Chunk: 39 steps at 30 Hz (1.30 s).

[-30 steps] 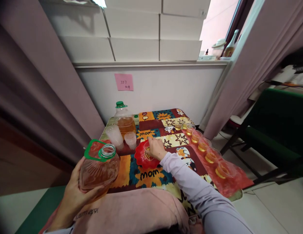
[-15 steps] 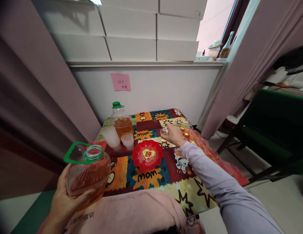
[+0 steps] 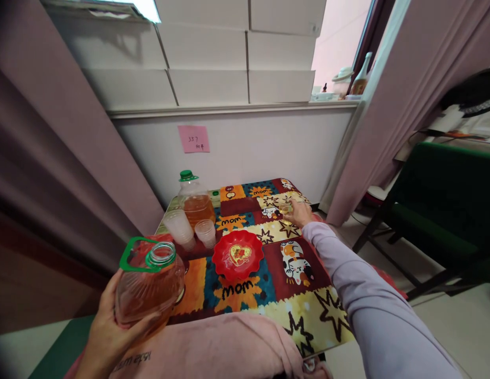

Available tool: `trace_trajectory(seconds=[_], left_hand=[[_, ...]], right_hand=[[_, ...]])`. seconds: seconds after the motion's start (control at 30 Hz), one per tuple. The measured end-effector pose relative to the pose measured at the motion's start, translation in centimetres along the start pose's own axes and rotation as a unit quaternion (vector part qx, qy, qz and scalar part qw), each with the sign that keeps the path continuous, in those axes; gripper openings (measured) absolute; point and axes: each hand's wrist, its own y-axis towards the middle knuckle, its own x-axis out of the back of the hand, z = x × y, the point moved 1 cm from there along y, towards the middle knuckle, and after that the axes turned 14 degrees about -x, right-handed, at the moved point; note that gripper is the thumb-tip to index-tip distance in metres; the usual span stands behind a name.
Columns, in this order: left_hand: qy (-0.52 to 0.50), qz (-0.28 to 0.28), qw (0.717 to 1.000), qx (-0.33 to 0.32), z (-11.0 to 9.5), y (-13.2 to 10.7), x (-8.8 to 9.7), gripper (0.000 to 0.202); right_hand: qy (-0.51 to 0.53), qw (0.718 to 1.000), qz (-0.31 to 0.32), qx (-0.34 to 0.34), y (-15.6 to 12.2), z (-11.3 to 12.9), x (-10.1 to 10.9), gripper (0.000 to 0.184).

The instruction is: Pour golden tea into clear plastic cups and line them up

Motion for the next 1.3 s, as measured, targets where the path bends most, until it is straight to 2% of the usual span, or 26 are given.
trace_trajectory(seconds=[0.17,0.3,0.63,0.83,1.0,1.1,1.2,1.3], left_hand=[[0.01,-0.007,1.0,0.0,-0.1,0.0,0.0,0.122],[0.0,0.005,1.0,-0.007,0.0,-0.2,0.3,0.119],[0.015,0.026,0.999,-0.01,1.7,-0.8,0.7,0.128],[0.005,0.003,1.0,-0.005,1.1,-0.8,0.5,0.125],[0.003,0.019,1.0,-0.006,0.8,-0.7,0.3,0.127],[-0.006,0.024,1.0,-0.008,0.4,-0.7,0.3,0.126],[-0.005,0.026,1.0,-0.015,-0.1,-0.7,0.3,0.127],[0.002,0.023,0.999,-0.024,-0.4,-0.8,0.2,0.126]], right_hand=[[-0.002,1.0,-0.004,-0.001,0.5,-0.1,-1.6,0.075],[-0.005,1.0,-0.003,-0.014,1.1,-0.2,-2.1,0.077],[-0.029,0.999,-0.002,-0.039,1.5,0.2,-1.8,0.066],[-0.035,0.998,-0.009,-0.051,1.4,0.3,-1.6,0.062],[-0.041,0.998,-0.007,-0.047,1.1,0.3,-1.6,0.053],[-0.042,0.998,-0.002,-0.039,0.7,0.4,-1.3,0.054],[-0.02,0.999,-0.02,-0.021,-0.1,1.8,-0.4,0.058],[0.078,0.995,-0.035,0.059,-2.1,5.6,1.1,0.047]])
